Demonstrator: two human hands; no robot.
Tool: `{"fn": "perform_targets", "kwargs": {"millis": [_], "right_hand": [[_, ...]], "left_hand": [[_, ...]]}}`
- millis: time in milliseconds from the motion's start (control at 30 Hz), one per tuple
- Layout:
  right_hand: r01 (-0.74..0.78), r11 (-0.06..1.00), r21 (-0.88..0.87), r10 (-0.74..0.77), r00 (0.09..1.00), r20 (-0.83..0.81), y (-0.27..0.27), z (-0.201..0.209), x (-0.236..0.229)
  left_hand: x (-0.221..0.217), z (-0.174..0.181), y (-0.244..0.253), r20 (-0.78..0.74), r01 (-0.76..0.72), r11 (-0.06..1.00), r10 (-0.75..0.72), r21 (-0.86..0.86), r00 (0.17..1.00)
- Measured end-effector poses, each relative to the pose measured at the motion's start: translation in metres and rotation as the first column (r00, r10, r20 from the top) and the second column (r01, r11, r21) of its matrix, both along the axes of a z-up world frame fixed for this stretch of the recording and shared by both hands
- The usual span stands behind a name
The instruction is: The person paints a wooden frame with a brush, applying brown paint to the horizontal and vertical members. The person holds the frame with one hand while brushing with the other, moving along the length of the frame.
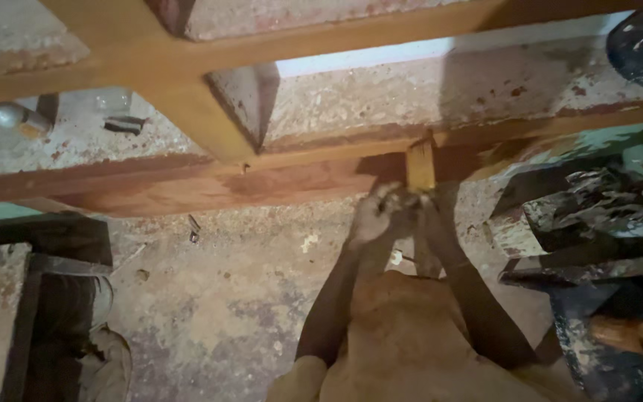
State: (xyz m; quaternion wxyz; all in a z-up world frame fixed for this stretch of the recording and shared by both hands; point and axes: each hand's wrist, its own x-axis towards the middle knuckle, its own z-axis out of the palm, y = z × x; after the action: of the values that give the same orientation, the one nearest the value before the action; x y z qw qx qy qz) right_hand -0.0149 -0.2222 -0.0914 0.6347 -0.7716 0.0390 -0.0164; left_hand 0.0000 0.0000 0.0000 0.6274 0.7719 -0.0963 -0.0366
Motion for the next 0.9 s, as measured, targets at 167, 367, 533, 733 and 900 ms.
{"fn": "perform_targets", "kwargs": {"millis": [167, 367, 533, 733, 900], "right_hand": [[0.272, 0.922, 0.276, -0.283, 0.959, 0.001, -0.018, 0.075, -0.008], [0.2, 0.976, -0.092, -0.143, 0.894, 0.424, 0.017, 0.092, 0.024], [-0.198, 0.817, 0.542, 0.147, 0.98, 0.136, 0.123, 0.047, 0.039], [-0.115, 0.817, 0.565, 0.238, 0.96, -0.149, 0.125, 0.031, 0.042], [0.064, 0.88, 0.471, -0.061, 0.998, -0.023, -0.001, 0.056, 0.039]], "left_hand": [[0.042, 0.058, 0.054, 0.113, -0.246, 0.93, 0.224, 0.271, 0.968], [0.065, 0.078, 0.088, 0.39, -0.297, 0.765, 0.064, 0.572, 0.919], [0.072, 0.076, 0.094, 0.274, -0.268, 0.715, 0.11, 0.646, 0.955], [0.072, 0.072, 0.096, 0.252, -0.282, 0.766, 0.161, 0.577, 0.954], [0.077, 0.06, 0.093, 0.315, -0.328, 0.712, 0.156, 0.621, 0.936]]}}
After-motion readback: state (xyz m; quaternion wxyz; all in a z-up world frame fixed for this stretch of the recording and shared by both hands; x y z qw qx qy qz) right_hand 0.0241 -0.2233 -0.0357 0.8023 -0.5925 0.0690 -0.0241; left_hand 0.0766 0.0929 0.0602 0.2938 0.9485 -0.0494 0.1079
